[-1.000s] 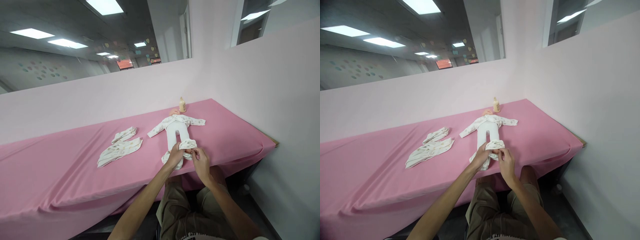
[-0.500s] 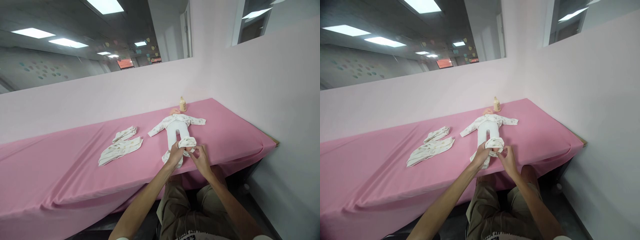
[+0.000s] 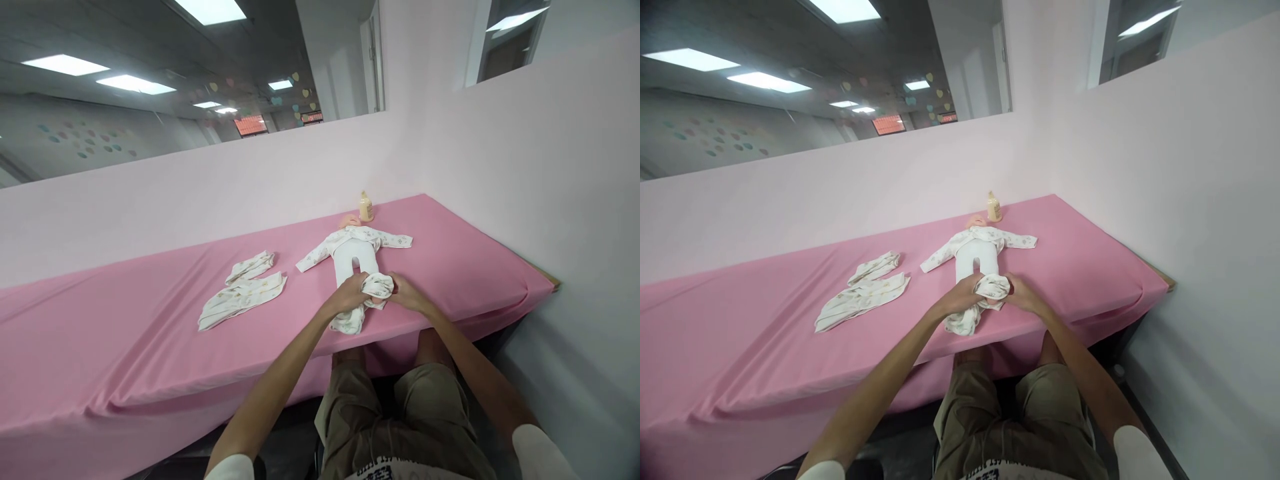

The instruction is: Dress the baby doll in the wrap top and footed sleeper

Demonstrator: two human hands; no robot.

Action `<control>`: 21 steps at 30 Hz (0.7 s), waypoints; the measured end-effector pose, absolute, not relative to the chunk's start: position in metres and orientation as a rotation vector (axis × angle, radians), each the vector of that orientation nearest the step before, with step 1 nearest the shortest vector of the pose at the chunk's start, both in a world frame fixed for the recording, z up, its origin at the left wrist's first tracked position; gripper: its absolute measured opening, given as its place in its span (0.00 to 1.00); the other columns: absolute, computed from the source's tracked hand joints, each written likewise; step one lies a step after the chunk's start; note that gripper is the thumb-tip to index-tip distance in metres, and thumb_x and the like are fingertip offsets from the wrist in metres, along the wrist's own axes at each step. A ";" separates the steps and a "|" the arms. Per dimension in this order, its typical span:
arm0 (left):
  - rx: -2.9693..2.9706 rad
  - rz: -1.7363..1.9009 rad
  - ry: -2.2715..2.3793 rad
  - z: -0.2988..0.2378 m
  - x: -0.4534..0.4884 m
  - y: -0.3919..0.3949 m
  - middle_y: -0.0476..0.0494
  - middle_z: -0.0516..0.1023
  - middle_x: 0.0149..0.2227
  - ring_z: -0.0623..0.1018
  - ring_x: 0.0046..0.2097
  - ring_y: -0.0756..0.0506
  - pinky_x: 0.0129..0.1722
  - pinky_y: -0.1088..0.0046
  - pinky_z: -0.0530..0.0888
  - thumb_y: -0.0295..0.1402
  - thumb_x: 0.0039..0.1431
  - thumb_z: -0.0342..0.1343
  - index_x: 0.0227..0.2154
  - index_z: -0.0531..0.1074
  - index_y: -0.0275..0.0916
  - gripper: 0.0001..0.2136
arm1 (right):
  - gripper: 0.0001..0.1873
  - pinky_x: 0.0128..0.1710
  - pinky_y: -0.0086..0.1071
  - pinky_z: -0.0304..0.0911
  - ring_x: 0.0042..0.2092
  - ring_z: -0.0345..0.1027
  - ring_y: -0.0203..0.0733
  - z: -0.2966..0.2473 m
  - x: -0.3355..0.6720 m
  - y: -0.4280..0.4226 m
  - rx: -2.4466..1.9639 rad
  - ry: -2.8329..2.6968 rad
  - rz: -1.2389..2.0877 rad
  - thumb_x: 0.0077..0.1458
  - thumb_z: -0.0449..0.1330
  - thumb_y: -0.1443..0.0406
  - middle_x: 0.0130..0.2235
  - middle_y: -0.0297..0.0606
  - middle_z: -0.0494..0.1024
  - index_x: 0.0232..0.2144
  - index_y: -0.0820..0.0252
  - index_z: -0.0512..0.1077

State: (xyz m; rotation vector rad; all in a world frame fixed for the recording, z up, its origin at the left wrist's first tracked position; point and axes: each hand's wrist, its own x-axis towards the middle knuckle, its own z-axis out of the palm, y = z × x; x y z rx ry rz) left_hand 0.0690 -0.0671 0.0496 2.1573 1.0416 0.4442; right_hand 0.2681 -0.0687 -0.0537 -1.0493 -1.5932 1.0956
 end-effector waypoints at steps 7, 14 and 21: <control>2.090 0.122 0.999 0.070 0.066 -0.035 0.45 0.73 0.31 0.70 0.32 0.45 0.27 0.74 0.64 0.33 0.44 0.58 0.34 0.71 0.38 0.11 | 0.27 0.45 0.38 0.67 0.47 0.70 0.47 -0.046 0.272 -0.069 -0.985 -1.586 1.195 0.48 0.67 0.57 0.47 0.39 0.77 0.49 0.57 0.70; 1.945 0.154 1.084 0.065 0.067 -0.033 0.50 0.64 0.24 0.62 0.25 0.50 0.22 0.74 0.58 0.37 0.48 0.56 0.27 0.67 0.40 0.07 | 0.20 0.44 0.38 0.64 0.44 0.70 0.45 -0.052 0.272 -0.069 -1.067 -1.519 1.143 0.53 0.60 0.50 0.41 0.38 0.78 0.41 0.58 0.75; 2.072 0.191 1.109 0.050 0.074 -0.043 0.48 0.69 0.26 0.67 0.27 0.48 0.25 0.74 0.61 0.47 0.54 0.52 0.29 0.70 0.38 0.16 | 0.25 0.30 0.30 0.58 0.34 0.66 0.41 -0.052 0.270 -0.077 -1.213 -1.536 1.036 0.54 0.56 0.46 0.30 0.35 0.75 0.32 0.64 0.74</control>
